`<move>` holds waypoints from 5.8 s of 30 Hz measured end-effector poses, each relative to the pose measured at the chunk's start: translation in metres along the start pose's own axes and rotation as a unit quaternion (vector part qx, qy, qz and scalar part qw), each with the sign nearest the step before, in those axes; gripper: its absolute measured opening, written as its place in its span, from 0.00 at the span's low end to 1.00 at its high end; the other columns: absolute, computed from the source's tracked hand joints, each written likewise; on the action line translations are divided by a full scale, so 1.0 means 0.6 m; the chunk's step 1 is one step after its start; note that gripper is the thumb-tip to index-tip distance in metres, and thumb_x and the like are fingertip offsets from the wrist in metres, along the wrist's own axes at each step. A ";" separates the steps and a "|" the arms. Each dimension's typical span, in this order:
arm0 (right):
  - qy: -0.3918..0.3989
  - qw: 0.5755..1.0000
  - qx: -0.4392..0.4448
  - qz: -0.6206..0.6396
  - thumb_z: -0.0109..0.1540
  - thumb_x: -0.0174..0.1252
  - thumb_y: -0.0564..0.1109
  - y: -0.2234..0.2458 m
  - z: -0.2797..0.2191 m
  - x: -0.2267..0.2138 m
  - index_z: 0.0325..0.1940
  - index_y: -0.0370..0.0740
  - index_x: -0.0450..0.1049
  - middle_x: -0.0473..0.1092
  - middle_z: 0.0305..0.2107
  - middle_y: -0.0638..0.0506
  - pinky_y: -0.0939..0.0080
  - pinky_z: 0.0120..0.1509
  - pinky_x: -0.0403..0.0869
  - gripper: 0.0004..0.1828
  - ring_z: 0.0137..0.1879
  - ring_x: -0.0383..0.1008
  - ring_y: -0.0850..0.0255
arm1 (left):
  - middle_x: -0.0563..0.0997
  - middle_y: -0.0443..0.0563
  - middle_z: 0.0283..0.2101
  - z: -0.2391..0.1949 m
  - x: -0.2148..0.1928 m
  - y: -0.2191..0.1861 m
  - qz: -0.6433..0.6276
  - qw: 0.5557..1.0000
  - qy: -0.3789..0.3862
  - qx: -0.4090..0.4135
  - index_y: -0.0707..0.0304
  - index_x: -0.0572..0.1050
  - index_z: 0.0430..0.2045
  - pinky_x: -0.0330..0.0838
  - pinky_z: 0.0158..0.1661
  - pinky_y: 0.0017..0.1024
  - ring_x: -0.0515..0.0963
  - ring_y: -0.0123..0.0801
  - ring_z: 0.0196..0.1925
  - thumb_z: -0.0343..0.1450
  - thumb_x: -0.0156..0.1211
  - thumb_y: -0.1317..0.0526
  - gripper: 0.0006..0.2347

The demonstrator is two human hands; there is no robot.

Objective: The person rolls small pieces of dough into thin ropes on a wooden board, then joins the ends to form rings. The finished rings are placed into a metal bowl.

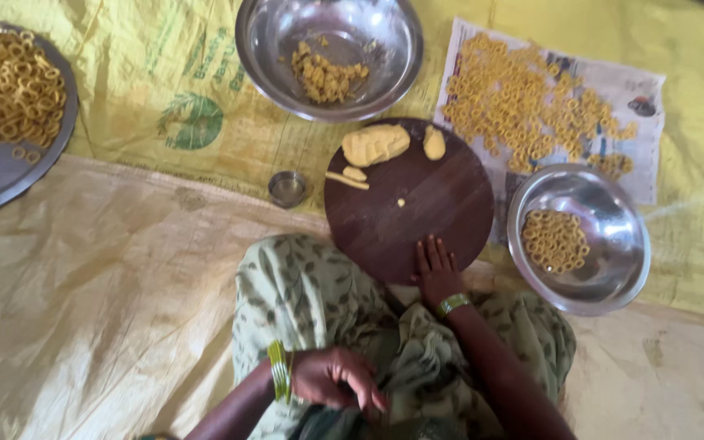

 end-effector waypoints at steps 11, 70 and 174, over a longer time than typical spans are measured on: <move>-0.134 0.984 -0.035 0.116 0.59 0.62 0.50 0.027 0.006 -0.065 0.75 0.38 0.54 0.48 0.75 0.41 0.39 0.80 0.51 0.43 0.81 0.43 0.45 | 0.80 0.61 0.57 0.137 -0.282 0.102 0.351 0.811 -0.450 -0.130 0.60 0.76 0.56 0.73 0.58 0.41 0.80 0.50 0.58 0.68 0.65 0.52 0.22; -0.310 0.951 -0.002 0.015 0.58 0.61 0.61 0.153 0.305 -0.225 0.73 0.45 0.63 0.57 0.72 0.50 0.32 0.75 0.54 0.41 0.77 0.52 0.48 | 0.84 0.58 0.46 0.195 -0.251 0.438 0.072 0.922 -0.275 -0.263 0.65 0.79 0.47 0.75 0.51 0.37 0.82 0.40 0.47 0.69 0.65 0.50 0.19; -0.309 0.904 0.006 0.295 0.61 0.67 0.38 -0.069 -0.113 -0.173 0.51 0.38 0.79 0.76 0.43 0.43 0.52 0.45 0.77 0.14 0.46 0.78 0.48 | 0.58 0.64 0.70 0.300 -0.009 -0.005 0.534 0.708 -0.021 -0.462 0.65 0.55 0.69 0.40 0.68 0.61 0.53 0.53 0.74 0.70 0.36 0.29 0.41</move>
Point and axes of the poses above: each hand's wrist, its own z-axis towards the middle knuckle, its own x-axis out of the palm, y = z × x, the point moved 4 cm from there along z, towards the middle knuckle
